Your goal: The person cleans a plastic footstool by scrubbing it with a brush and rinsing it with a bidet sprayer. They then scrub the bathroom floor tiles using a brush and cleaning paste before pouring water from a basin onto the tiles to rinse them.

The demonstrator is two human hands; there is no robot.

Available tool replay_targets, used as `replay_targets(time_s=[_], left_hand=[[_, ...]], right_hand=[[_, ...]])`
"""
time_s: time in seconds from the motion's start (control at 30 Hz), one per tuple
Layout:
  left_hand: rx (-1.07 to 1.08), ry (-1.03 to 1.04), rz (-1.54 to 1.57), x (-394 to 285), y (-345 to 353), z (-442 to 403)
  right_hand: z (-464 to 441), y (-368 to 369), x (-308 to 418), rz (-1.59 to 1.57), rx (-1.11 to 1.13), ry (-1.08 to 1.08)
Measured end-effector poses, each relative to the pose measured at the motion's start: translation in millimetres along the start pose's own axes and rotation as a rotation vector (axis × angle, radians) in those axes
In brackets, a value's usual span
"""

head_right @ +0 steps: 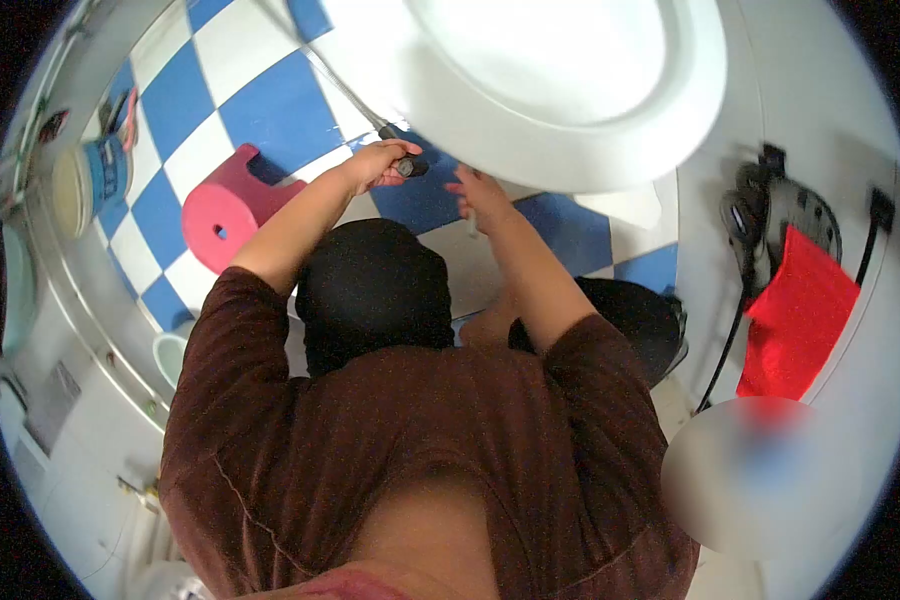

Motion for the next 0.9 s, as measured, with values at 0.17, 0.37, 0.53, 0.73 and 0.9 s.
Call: replay_targets(time_s=[0.17,0.37,0.53,0.73,0.9], left_hand=[[0.162,0.031,-0.240,-21,41,4],[-0.298,0.942,-1.756,-62,86,58],[-0.161,1.015,-1.733,-87,128,71],[0.020,0.915,-1.355,-78,165,72],[-0.025,0.762,-1.174,-91,210,90]], right_hand=[[-12,14,2,-0.387,0.037,0.136],[28,-16,25,-0.886,0.107,0.413],[80,-43,34,-1.282,0.258,0.467],[130,-66,34,-1.428,0.228,0.357],[146,-91,17,-1.405,0.140,0.140]])
Point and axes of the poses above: each hand's wrist, its own z-axis away from the middle knuckle, its own y-axis out of the palm, x = y × z, the point moved 1 cm from there along -z, towards the middle knuckle, and after that the axes turned 10 degrees about -y, right-handed, at the moved point
